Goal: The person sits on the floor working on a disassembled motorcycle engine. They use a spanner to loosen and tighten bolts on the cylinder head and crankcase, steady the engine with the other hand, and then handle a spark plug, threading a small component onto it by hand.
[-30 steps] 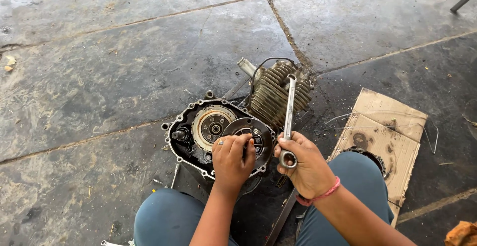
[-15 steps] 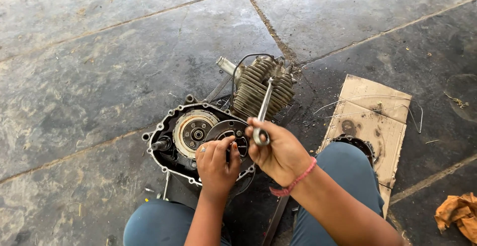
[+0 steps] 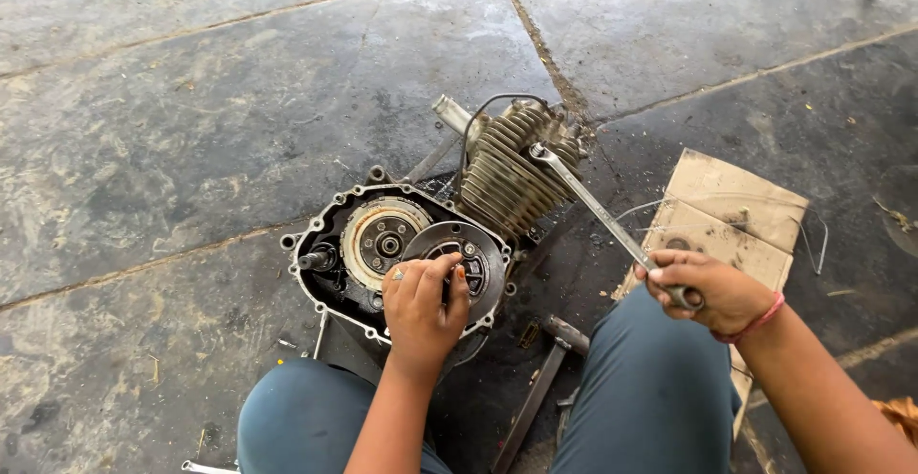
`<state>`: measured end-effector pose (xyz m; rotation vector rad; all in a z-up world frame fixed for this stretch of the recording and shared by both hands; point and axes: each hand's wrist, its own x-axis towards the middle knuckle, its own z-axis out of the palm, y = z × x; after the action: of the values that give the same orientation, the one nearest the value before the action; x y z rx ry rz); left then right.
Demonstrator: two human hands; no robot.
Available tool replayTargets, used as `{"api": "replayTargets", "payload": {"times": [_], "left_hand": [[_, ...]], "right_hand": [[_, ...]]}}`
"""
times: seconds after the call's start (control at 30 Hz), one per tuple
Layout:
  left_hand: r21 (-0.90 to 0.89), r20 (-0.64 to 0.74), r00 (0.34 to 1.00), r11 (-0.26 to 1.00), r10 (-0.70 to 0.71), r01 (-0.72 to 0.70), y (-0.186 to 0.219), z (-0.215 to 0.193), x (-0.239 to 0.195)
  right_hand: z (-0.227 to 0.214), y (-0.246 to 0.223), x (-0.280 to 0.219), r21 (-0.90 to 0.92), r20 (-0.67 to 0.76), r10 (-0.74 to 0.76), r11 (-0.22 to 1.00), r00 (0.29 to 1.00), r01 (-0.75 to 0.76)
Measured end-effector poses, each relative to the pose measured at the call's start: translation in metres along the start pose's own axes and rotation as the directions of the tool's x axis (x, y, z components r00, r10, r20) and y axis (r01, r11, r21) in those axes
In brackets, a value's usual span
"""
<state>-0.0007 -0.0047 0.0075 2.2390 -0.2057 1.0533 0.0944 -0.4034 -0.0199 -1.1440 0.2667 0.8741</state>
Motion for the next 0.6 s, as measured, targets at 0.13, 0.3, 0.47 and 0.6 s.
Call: {"api": "replayTargets", "payload": {"times": [0.13,0.3,0.47,0.6], "left_hand": [[0.046,-0.017,1.0,0.999,-0.004,0.004,0.001,-0.002,0.003],[0.023,0.002,1.0,1.0,-0.005,0.004,0.002,-0.001,0.002],[0.034,0.037,0.999,0.999,-0.001,-0.001,0.002,0.006,-0.004],[0.039,0.029,1.0,0.999,0.002,-0.003,0.0,0.003,-0.002]], "right_hand": [[0.027,0.014,0.003,-0.138,0.071,-0.034,0.989,0.997,0.043],[0.029,0.023,-0.018,-0.093,-0.211,-0.353,0.936,0.912,0.341],[-0.091,0.079,-0.005,-0.468,-0.607,-0.405,0.878,0.684,0.105],[-0.202,0.193,0.046,-0.751,-0.649,-0.545,0.568,0.531,-0.337]]}}
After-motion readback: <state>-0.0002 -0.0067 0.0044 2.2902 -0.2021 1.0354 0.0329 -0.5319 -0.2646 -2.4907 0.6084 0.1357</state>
